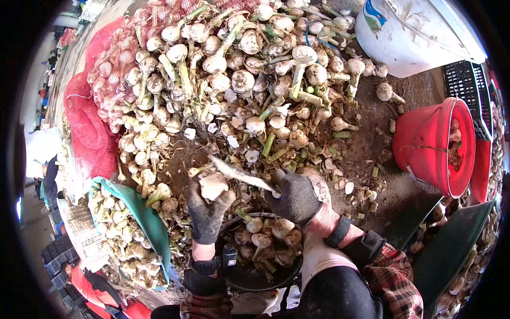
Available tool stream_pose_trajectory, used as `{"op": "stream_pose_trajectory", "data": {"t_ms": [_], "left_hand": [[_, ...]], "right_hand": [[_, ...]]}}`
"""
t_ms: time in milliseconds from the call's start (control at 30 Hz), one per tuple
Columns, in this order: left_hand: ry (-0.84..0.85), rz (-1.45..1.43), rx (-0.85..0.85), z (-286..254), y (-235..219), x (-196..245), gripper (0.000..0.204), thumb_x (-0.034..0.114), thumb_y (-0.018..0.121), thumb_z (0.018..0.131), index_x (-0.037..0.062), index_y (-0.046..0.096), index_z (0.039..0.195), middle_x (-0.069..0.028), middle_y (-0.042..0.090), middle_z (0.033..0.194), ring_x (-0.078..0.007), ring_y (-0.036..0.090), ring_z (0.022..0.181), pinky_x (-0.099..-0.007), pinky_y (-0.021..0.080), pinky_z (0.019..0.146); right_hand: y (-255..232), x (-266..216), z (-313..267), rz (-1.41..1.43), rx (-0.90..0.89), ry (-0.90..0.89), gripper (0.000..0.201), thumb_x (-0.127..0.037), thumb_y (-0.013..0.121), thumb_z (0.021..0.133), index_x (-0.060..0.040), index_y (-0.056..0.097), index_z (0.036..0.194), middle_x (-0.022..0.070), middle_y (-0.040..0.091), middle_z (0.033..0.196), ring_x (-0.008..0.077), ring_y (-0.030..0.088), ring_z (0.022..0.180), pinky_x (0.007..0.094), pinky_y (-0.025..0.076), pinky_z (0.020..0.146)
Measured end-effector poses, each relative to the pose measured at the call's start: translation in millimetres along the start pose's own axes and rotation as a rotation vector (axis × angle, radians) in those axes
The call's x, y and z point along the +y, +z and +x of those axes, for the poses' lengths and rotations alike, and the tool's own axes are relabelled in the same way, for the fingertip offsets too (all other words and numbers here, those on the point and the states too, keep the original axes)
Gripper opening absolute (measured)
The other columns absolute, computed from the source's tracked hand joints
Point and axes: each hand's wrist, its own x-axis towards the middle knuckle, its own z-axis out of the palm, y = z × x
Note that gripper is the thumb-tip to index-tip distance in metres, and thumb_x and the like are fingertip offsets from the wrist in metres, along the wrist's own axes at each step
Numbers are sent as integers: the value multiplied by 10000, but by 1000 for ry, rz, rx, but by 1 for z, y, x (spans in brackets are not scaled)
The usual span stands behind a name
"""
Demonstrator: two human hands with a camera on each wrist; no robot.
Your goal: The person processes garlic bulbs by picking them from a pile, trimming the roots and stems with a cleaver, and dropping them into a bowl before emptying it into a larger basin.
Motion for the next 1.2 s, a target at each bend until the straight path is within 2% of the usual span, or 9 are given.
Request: {"op": "stream_pose_trajectory", "data": {"t_ms": [200, 533, 667, 733, 833, 967, 1033, 1100, 1200], "left_hand": [[-337, -796, 183, -11, 2, -15, 474, 18, 673, 739, 65, 496, 1176, -48, 555, 1072, -158, 556, 1015, -274, 486, 850], [-386, -1399, -355, -30, 20, -3, 470, 100, 657, 770, 9, 469, 1191, -253, 529, 1203, -290, 560, 1066, -360, 464, 916], [-60, -559, -1128, -14, -32, 3, 717, 490, 749, 739, 10, 479, 1199, -160, 544, 1204, -268, 548, 1099, -394, 412, 976], [-434, -299, -843, -17, -68, -5, 672, 431, 778, 739, 8, 493, 1176, -139, 561, 1152, -253, 534, 1129, -393, 434, 963], [-21, 868, 121, -14, -118, -72, 548, 412, 723, 775, 11, 524, 1092, -180, 594, 1021, -347, 608, 896, -442, 506, 768], [-106, 1727, -131, 12, -158, -91, 586, 298, 600, 781, 103, 460, 1315, -178, 465, 1268, -338, 494, 1090, -450, 436, 853], [-117, 1985, -184, 26, -168, -125, 668, 292, 626, 740, 70, 435, 1340, -209, 547, 1172, -337, 612, 800, -473, 496, 633], [-290, 1667, -257, 34, -184, -142, 825, 356, 687, 695, -14, 381, 1367, -207, 662, 942, -379, 639, 801, -488, 514, 651], [-620, 1731, -71, 45, -208, -255, 1028, 424, 703, 622, -9, 229, 1425, -347, 439, 1220, -478, 536, 997, -632, 429, 784]], "right_hand": [[-5, -19, 5, 125, 42, 154, 138, -169, 652, 767, -42, 597, 762, 188, 594, 643, 397, 606, 633, 442, 477, 549], [21, 17, -13, 148, 38, 98, 118, -130, 633, 776, -38, 580, 827, 203, 605, 691, 404, 608, 659, 438, 483, 542], [31, 32, -16, 102, -236, 65, 159, -168, 637, 753, -31, 605, 829, 210, 604, 710, 410, 607, 689, 453, 483, 585], [32, 33, -16, 64, -341, 7, 180, -190, 645, 744, -30, 612, 819, 205, 601, 714, 410, 600, 685, 456, 480, 596], [24, 20, -12, 63, -372, 49, 181, -198, 637, 744, -24, 609, 782, 205, 606, 707, 403, 608, 687, 454, 487, 599], [38, 32, -17, 277, -384, 211, 191, -232, 643, 749, -48, 627, 801, 146, 608, 651, 316, 621, 627, 411, 487, 569], [37, 38, -18, 66, -422, 174, 184, -253, 656, 759, -75, 633, 796, 81, 599, 607, 234, 610, 561, 356, 488, 551], [41, 50, -22, 87, -443, 101, 202, -266, 648, 771, -67, 622, 796, 86, 600, 615, 243, 613, 566, 363, 487, 553], [28, 35, -16, 240, -454, 171, 216, -285, 640, 776, -76, 626, 831, 116, 608, 642, 294, 620, 601, 381, 485, 566]]}}
